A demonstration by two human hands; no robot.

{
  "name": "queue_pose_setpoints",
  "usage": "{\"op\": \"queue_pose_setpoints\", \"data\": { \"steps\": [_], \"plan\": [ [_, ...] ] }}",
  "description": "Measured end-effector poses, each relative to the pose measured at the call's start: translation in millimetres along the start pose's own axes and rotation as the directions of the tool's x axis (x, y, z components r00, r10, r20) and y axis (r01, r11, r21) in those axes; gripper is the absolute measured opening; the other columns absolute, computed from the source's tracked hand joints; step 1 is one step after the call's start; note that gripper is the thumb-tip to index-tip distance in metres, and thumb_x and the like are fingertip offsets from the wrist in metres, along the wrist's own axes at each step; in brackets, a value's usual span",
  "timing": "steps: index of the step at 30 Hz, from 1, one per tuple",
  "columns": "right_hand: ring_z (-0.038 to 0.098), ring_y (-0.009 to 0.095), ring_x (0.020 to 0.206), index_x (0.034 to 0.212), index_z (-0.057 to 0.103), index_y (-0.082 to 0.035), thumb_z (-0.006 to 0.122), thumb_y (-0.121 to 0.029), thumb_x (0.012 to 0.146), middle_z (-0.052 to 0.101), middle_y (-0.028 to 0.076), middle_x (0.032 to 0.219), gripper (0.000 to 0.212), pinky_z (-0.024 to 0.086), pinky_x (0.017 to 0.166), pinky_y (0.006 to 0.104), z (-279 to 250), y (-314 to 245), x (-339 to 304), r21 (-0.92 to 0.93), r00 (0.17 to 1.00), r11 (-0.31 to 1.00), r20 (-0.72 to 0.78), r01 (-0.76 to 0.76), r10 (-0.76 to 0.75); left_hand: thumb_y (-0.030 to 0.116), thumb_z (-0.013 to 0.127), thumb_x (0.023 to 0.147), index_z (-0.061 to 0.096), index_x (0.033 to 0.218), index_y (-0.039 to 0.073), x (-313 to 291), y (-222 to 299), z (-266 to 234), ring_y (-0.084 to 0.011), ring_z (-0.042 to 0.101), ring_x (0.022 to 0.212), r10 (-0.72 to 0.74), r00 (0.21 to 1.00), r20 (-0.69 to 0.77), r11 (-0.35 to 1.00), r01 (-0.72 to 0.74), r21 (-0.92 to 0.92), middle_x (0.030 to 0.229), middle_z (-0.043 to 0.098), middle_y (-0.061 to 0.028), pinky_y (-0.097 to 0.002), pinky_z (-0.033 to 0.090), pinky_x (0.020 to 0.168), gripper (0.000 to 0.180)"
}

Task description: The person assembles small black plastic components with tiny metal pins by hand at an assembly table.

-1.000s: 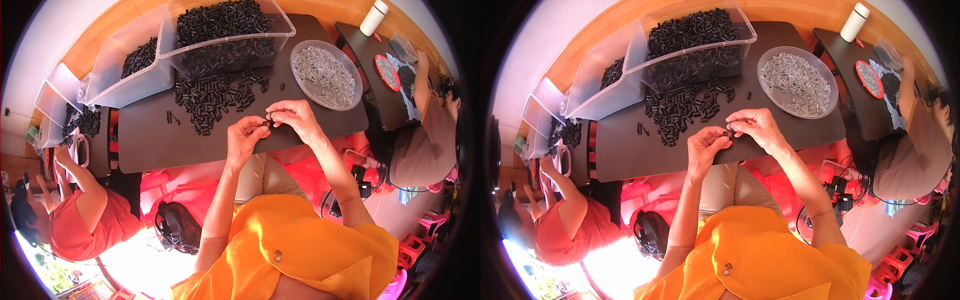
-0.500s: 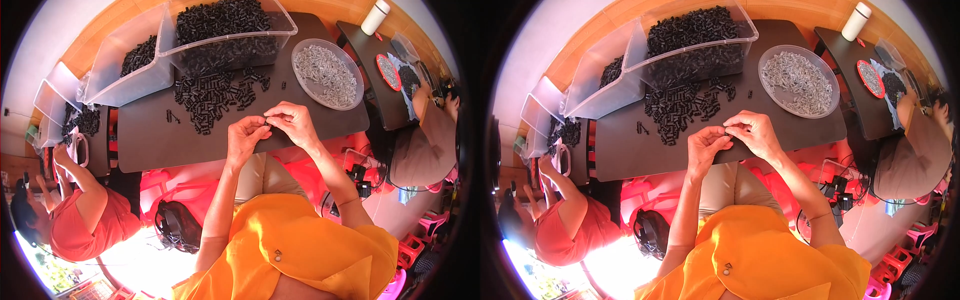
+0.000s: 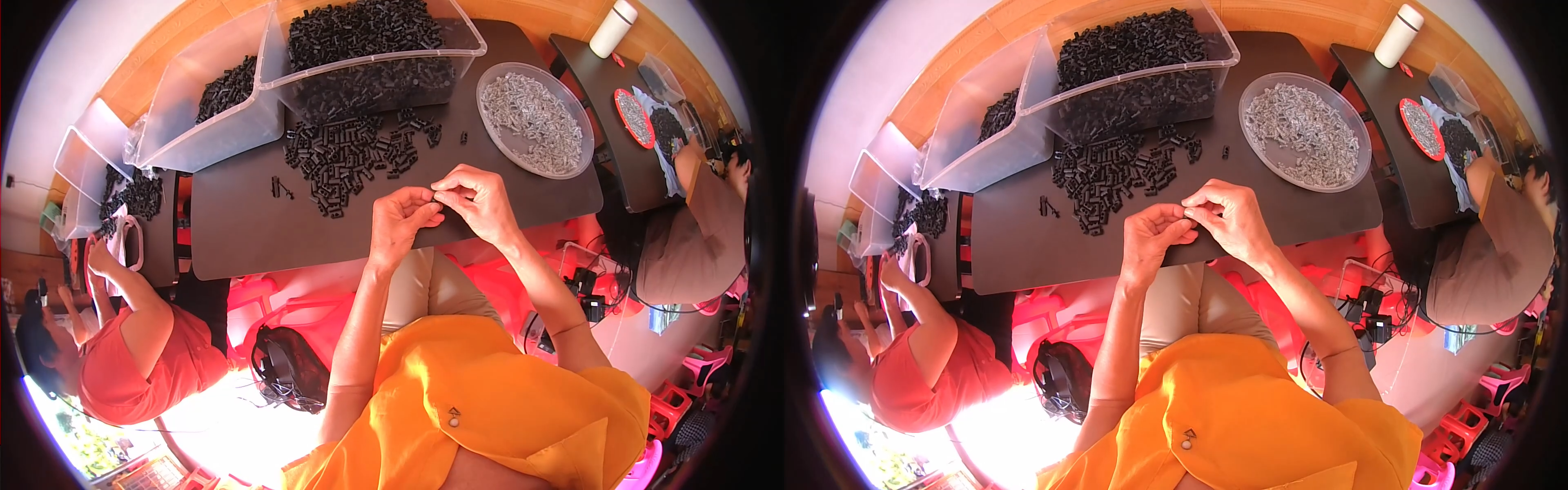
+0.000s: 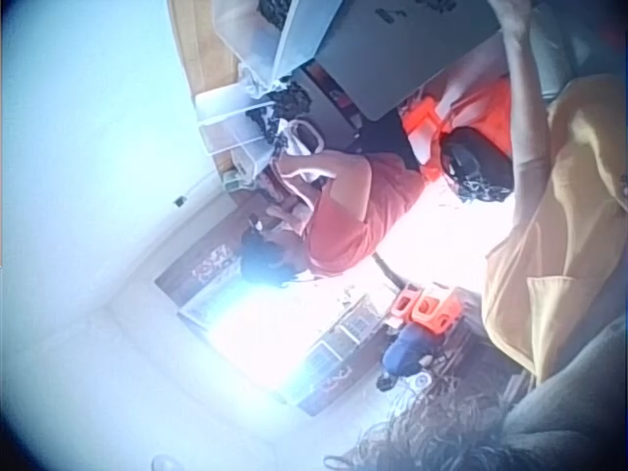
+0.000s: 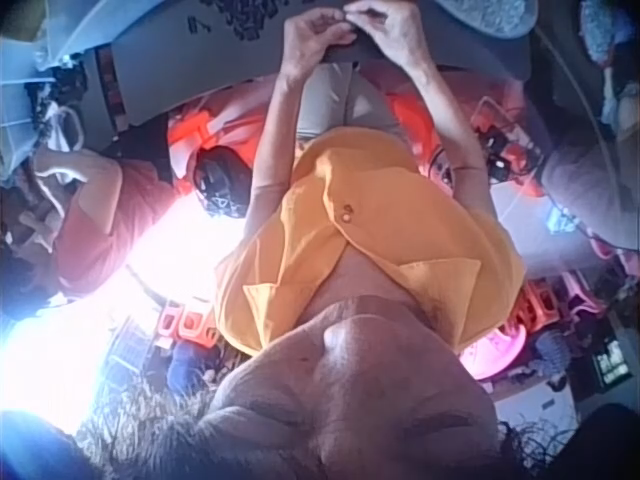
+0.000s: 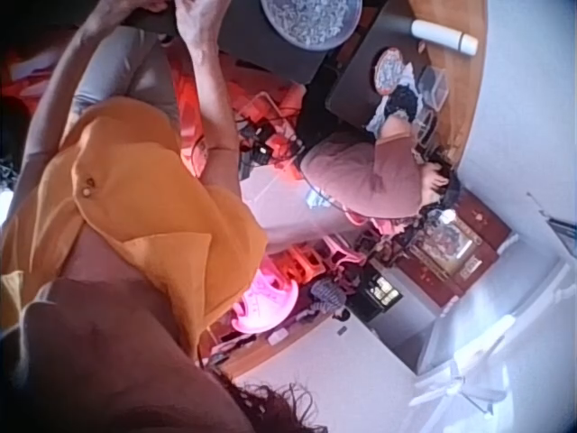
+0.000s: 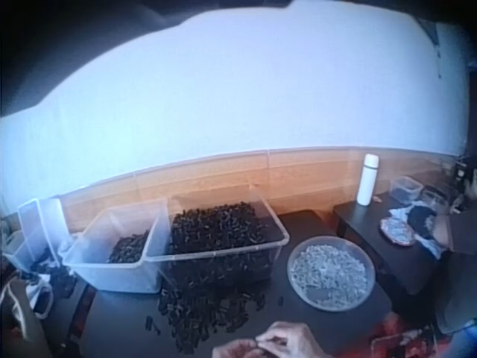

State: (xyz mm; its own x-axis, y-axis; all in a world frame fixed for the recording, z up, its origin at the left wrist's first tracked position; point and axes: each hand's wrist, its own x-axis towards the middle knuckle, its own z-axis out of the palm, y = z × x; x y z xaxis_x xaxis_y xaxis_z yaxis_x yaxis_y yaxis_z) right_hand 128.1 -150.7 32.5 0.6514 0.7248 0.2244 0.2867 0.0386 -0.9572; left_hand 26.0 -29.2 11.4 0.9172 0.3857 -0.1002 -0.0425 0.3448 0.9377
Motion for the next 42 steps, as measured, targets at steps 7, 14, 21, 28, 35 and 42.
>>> {"op": "queue_pose_setpoints", "data": {
  "steps": [7, 14, 21, 28, 35, 42],
  "plan": [
    [0.06, 0.012, 0.073, 0.085, 0.064, 0.005, 0.063, 0.006, 0.08, 0.059, 0.007, 0.081, 0.006, 0.052, 0.065, 0.0241, -1.3, 4.5, -2.4, 0.065, 0.998, 0.998, 0.055, -0.011, 0.007, -0.001, 0.06, 0.083, 0.059, 0.094, -0.007, 0.7, 1.1, -3.2, -0.0145, 0.065, 0.071, -0.045, 0.999, 0.02, 0.999, 0.046, -0.012, 0.082, 0.065, -0.0107, -0.0243, 0.055, 0.065, 0.013],
    [0.057, 0.012, 0.074, 0.095, 0.063, 0.001, 0.062, 0.004, 0.081, 0.058, 0.007, 0.086, 0.015, 0.048, 0.065, 0.0251, -3.0, -0.3, -7.6, -0.256, 0.978, 0.944, 0.072, 0.209, -0.197, 0.0, 0.061, 0.083, 0.06, 0.093, -0.006, 1.0, 3.1, -0.7, -0.0139, 0.064, 0.071, -0.035, 0.999, 0.016, 0.999, 0.034, 0.027, 0.082, 0.065, -0.0106, -0.0234, 0.055, 0.065, 0.012],
    [0.054, 0.026, 0.081, 0.103, 0.05, -0.005, 0.072, -0.018, 0.072, 0.052, 0.009, 0.087, 0.04, 0.046, 0.067, 0.0373, -7.6, -12.7, -10.4, -0.587, 0.971, 0.775, 0.096, 0.234, -0.22, 0.001, 0.063, 0.081, 0.06, 0.091, -0.004, 3.2, 12.3, -3.1, -0.0132, 0.064, 0.075, -0.12, 0.993, 0.013, 0.991, 0.121, -0.059, 0.084, 0.066, -0.01, -0.0241, 0.053, 0.07, 0.012],
    [0.054, 0.022, 0.069, 0.082, 0.05, -0.007, 0.072, -0.037, 0.069, 0.049, 0.006, 0.078, 0.039, 0.044, 0.061, 0.0344, -14.2, -6.3, 1.0, -0.803, 0.89, 0.389, 0.374, 0.452, -0.261, 0.004, 0.066, 0.077, 0.062, 0.09, -0.004, 3.1, 14.5, 0.8, -0.0085, 0.059, 0.072, -0.161, 0.987, 0.014, 0.986, 0.161, 0.042, 0.08, 0.065, -0.007, -0.0197, 0.046, 0.065, 0.016],
    [0.057, 0.024, 0.062, 0.073, 0.051, -0.005, 0.075, -0.028, 0.063, 0.049, 0.007, 0.073, 0.035, 0.046, 0.052, 0.0356, -16.3, -1.7, 5.9, -0.759, 0.88, 0.444, 0.401, 0.475, -0.256, 0.005, 0.066, 0.076, 0.063, 0.091, -0.005, 4.1, 14.1, -0.7, -0.0075, 0.057, 0.07, -0.173, 0.984, 0.031, 0.981, 0.169, 0.093, 0.079, 0.065, -0.0057, -0.0197, 0.044, 0.062, 0.018],
    [0.06, 0.023, 0.058, 0.069, 0.052, -0.006, 0.071, -0.028, 0.065, 0.052, 0.007, 0.067, 0.029, 0.047, 0.05, 0.0336, -15.6, 15.2, 6.2, -0.735, 0.841, 0.418, 0.411, 0.534, -0.351, 0.004, 0.066, 0.075, 0.063, 0.094, -0.006, 5.1, 14.4, -2.1, -0.0096, 0.059, 0.075, -0.179, 0.982, 0.062, 0.976, 0.17, 0.137, 0.083, 0.065, -0.0074, -0.0211, 0.046, 0.067, 0.022]
  ]
}}
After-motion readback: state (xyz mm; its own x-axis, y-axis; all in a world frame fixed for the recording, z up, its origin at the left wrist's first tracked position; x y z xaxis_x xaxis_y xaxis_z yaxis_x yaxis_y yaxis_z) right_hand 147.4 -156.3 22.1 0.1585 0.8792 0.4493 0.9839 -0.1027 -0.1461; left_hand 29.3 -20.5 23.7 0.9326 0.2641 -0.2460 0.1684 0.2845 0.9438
